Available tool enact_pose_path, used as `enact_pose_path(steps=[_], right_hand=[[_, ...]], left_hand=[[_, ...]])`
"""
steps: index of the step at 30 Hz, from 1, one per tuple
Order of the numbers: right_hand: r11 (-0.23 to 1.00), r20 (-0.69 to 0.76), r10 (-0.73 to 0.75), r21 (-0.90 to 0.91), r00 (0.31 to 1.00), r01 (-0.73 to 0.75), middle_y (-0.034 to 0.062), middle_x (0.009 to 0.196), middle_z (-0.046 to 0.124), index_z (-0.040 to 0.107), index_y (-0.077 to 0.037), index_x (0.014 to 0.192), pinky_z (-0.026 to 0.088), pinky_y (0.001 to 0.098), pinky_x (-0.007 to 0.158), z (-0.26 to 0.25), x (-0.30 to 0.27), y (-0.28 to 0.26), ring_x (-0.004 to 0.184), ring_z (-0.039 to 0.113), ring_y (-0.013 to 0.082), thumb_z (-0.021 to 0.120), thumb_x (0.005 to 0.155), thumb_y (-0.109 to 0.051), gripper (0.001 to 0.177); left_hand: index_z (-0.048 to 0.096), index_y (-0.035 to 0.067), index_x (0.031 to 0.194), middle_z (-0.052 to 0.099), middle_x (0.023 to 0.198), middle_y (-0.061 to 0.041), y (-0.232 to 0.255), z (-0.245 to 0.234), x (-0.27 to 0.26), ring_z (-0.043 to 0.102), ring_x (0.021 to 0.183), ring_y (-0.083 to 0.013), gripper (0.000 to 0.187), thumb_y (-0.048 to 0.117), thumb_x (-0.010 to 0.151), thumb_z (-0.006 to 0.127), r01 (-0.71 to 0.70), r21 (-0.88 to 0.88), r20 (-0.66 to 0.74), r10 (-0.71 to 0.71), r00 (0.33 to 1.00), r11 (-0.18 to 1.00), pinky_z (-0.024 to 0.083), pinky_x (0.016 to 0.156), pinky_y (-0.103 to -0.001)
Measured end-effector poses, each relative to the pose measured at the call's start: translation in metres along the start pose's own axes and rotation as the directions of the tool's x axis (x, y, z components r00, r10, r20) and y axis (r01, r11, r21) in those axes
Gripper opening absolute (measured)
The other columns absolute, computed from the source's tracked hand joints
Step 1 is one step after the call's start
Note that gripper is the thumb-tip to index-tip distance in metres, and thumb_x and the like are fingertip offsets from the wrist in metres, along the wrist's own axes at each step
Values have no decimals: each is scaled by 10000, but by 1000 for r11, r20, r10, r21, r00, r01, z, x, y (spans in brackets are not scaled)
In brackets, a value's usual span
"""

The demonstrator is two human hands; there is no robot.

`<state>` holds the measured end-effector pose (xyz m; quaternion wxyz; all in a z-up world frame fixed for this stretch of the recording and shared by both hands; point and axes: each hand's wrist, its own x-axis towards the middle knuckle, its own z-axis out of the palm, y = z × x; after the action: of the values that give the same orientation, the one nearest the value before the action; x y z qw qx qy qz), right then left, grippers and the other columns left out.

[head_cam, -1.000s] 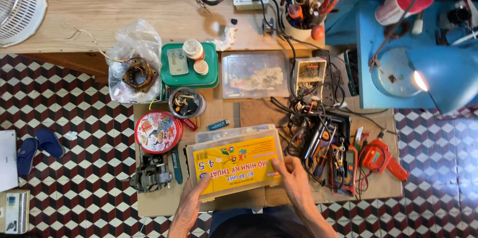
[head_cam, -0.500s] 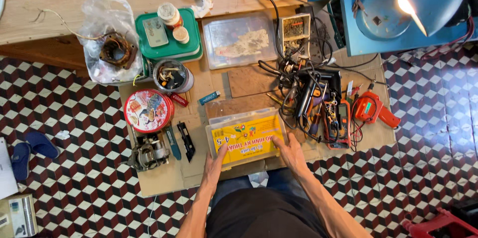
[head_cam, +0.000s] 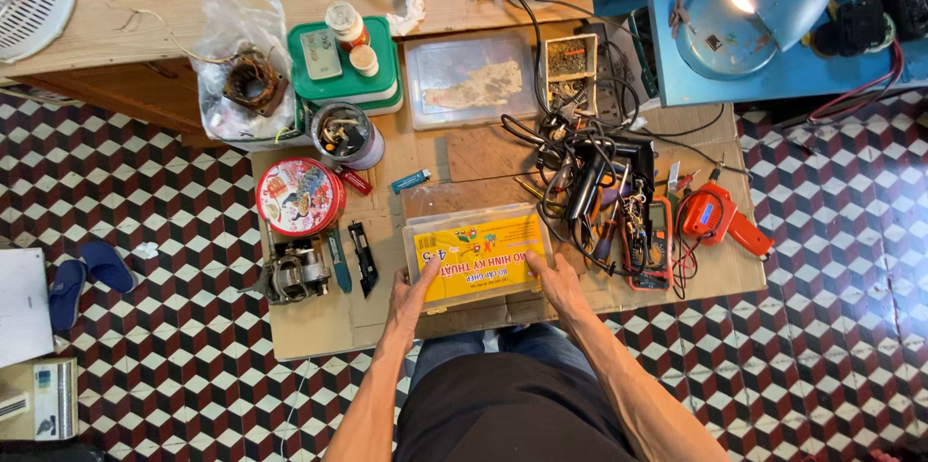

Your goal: The person organizes tools and components on a cluttered workbench, then uses a multimeter to test a small electronic component. They move a plastic box, pick up probes, and connect them to the component while observing the multimeter display.

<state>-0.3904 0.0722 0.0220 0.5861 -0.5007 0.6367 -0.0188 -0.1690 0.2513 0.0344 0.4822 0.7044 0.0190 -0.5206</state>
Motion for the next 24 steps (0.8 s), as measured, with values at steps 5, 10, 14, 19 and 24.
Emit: enact_pose_path(steps=[5, 10, 14, 19, 24], right_hand=[[610, -105, -724, -560, 682, 560, 309, 1298, 610, 545, 112, 1372, 441, 429, 985, 16, -39, -45, 1184, 584, 420, 708, 926, -328, 647], [909, 43, -391, 175, 920, 378, 97, 1239, 715, 603, 29, 1368, 492, 353, 1007, 81, 13, -107, 1181, 664, 254, 676, 929, -249, 524], [645, 338, -59, 731, 939, -223, 188, 1200, 661, 533, 96, 1326, 529, 388, 1026, 159, 148, -145, 1126, 637, 300, 697, 933, -197, 517], [420, 283, 85, 859, 955, -292, 228, 1259, 553, 453, 98, 1278, 481, 431, 1101, 230, 260, -135, 1239, 545, 337, 731, 970, -251, 542], [353, 219, 100, 904, 971, -240, 114, 1065, 560, 536, -19, 1220, 518, 454, 999, 252, 281, -150, 985, 579, 266, 759, 850, -345, 541]], left_hand=[[602, 25, 1374, 734, 1224, -127, 21, -13, -9, 680, 1150, -230, 855, 562, 731, 771, -2, -72, 21, 4, 1000, 997, 503, 983, -343], [584, 29, 1357, 736, 1189, -137, 9, -19, -1, 700, 1090, -237, 806, 487, 733, 808, 42, -170, 17, -39, 999, 985, 544, 936, -344], [580, 33, 1361, 737, 1216, -105, -16, -21, 11, 684, 1119, -183, 783, 475, 756, 805, 31, -170, 18, -28, 999, 985, 516, 970, -298], [543, 8, 1361, 728, 1201, -125, -44, -21, 28, 673, 1109, -184, 749, 398, 782, 813, 106, -280, 54, -95, 994, 954, 520, 971, -323], [523, -1, 1349, 703, 1225, -100, -40, -24, 35, 669, 1121, -170, 707, 363, 811, 803, 66, -293, 68, -48, 997, 954, 530, 981, -326]])
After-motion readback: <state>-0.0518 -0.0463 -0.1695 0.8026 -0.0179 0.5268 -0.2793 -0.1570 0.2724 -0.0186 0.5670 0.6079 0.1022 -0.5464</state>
